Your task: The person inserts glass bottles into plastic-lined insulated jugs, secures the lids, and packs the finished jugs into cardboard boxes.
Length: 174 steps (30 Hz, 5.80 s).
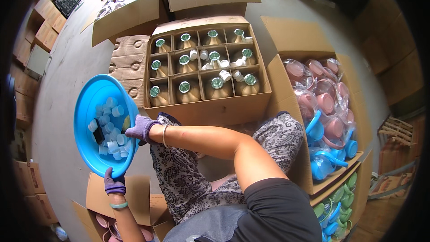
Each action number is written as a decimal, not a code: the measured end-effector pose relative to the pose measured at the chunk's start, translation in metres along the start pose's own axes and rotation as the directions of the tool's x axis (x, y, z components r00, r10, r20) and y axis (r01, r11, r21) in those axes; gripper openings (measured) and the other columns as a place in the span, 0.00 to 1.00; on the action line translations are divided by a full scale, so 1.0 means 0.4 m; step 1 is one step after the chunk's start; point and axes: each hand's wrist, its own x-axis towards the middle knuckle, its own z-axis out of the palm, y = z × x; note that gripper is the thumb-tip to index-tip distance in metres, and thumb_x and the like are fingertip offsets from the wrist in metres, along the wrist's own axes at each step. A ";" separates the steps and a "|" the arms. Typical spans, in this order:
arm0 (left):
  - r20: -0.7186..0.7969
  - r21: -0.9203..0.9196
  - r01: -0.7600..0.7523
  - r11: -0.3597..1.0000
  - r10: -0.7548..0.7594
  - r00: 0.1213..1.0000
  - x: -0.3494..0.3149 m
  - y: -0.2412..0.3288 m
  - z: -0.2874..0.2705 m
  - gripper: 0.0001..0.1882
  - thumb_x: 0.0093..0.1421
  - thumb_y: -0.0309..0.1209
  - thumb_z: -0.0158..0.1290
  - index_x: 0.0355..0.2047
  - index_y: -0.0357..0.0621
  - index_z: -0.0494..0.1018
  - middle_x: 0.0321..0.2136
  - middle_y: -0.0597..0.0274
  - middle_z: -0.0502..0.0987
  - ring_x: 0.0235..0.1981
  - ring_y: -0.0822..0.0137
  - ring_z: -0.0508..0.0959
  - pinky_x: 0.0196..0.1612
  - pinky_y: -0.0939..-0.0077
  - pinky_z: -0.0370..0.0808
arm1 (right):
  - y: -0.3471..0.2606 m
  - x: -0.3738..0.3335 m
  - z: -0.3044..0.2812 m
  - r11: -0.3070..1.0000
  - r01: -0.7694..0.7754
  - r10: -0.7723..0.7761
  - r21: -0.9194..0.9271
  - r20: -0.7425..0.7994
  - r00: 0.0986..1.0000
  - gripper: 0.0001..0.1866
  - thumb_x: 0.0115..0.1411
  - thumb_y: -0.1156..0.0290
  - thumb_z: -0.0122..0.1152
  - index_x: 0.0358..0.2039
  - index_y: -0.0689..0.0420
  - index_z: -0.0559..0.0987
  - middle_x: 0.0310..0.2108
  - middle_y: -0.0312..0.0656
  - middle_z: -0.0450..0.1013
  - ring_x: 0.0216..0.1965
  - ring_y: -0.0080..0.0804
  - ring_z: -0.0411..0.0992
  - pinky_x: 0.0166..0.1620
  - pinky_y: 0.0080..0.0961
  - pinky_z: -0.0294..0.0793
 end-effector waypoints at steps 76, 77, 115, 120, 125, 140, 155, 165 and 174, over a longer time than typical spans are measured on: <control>0.982 -0.002 -0.997 -0.073 -0.189 0.011 0.209 -0.762 1.332 0.21 0.39 0.28 0.66 0.34 0.48 0.72 0.38 0.52 0.76 0.41 0.45 0.75 0.46 0.57 0.74 | 0.384 -0.126 -1.154 0.132 -0.235 -0.185 -0.963 -0.256 0.949 0.25 0.53 0.49 0.63 0.52 0.39 0.80 0.70 0.51 0.48 0.73 0.56 0.37 0.69 0.62 0.35; 0.971 -0.015 -0.999 -0.042 -0.237 -0.005 0.201 -0.788 1.340 0.18 0.43 0.30 0.65 0.34 0.46 0.70 0.33 0.49 0.76 0.38 0.46 0.77 0.44 0.58 0.74 | 0.407 -0.124 -1.157 0.145 -0.224 -0.249 -0.964 -0.255 0.934 0.23 0.50 0.49 0.67 0.46 0.42 0.82 0.70 0.50 0.49 0.72 0.56 0.39 0.69 0.62 0.36; 0.846 -0.150 -0.808 -0.569 -0.497 0.193 0.232 -0.806 1.329 0.29 0.48 0.30 0.58 0.54 0.60 0.71 0.57 0.60 0.71 0.56 0.48 0.69 0.61 0.57 0.66 | 0.489 -0.127 -0.941 0.570 -0.373 -0.296 -0.732 -0.607 0.738 0.23 0.47 0.52 0.67 0.41 0.51 0.77 0.39 0.47 0.76 0.44 0.44 0.74 0.49 0.40 0.72; 0.881 -0.134 -0.602 -0.787 -0.373 0.292 0.279 -0.875 1.332 0.17 0.54 0.34 0.58 0.45 0.54 0.74 0.47 0.55 0.73 0.50 0.52 0.75 0.51 0.56 0.72 | 0.394 -0.119 -0.824 0.481 0.027 -0.576 -0.876 -0.293 0.763 0.17 0.44 0.61 0.66 0.37 0.49 0.81 0.42 0.47 0.73 0.43 0.49 0.71 0.50 0.42 0.72; 0.983 -0.156 -0.680 -0.716 -0.181 -0.035 0.249 -0.857 1.348 0.16 0.50 0.34 0.61 0.40 0.51 0.74 0.41 0.56 0.74 0.42 0.52 0.77 0.44 0.59 0.74 | 0.429 -0.030 -0.693 0.302 0.046 -0.477 -0.952 -0.109 0.872 0.21 0.54 0.56 0.62 0.45 0.55 0.77 0.45 0.43 0.72 0.45 0.43 0.71 0.50 0.41 0.71; 0.968 0.221 -0.909 -0.352 0.193 0.160 0.480 -0.681 1.468 0.23 0.64 0.40 0.50 0.58 0.50 0.66 0.45 0.37 0.72 0.45 0.39 0.75 0.51 0.52 0.73 | 0.388 -0.060 -1.001 0.520 -0.259 -0.526 -0.814 -0.544 0.653 0.18 0.53 0.52 0.61 0.35 0.53 0.84 0.60 0.47 0.66 0.65 0.52 0.56 0.64 0.53 0.52; 0.940 0.119 -0.887 -0.446 -0.235 0.245 0.347 -0.935 1.574 0.28 0.64 0.50 0.47 0.61 0.53 0.63 0.59 0.49 0.67 0.56 0.44 0.72 0.58 0.49 0.67 | 0.347 -0.070 -1.048 0.670 -0.052 -0.465 -0.740 -0.474 0.747 0.26 0.44 0.58 0.69 0.40 0.59 0.74 0.38 0.54 0.74 0.43 0.53 0.73 0.47 0.42 0.74; 0.910 -0.028 -0.763 -0.645 -0.332 0.247 0.234 -0.763 1.325 0.27 0.60 0.58 0.48 0.42 0.49 0.81 0.68 0.45 0.53 0.71 0.44 0.47 0.68 0.37 0.37 | 0.386 -0.178 -1.012 0.708 0.065 -0.496 -0.703 -0.430 0.754 0.22 0.49 0.71 0.59 0.48 0.55 0.75 0.43 0.53 0.71 0.45 0.54 0.71 0.50 0.41 0.73; 0.858 0.190 -0.846 -0.498 -0.334 0.389 0.224 -0.778 1.235 0.25 0.53 0.55 0.59 0.40 0.49 0.77 0.61 0.52 0.65 0.66 0.46 0.58 0.64 0.30 0.40 | 0.219 0.114 -0.978 0.554 0.242 -0.782 -0.797 -0.398 0.480 0.26 0.56 0.61 0.62 0.55 0.55 0.73 0.42 0.55 0.73 0.44 0.53 0.74 0.49 0.41 0.73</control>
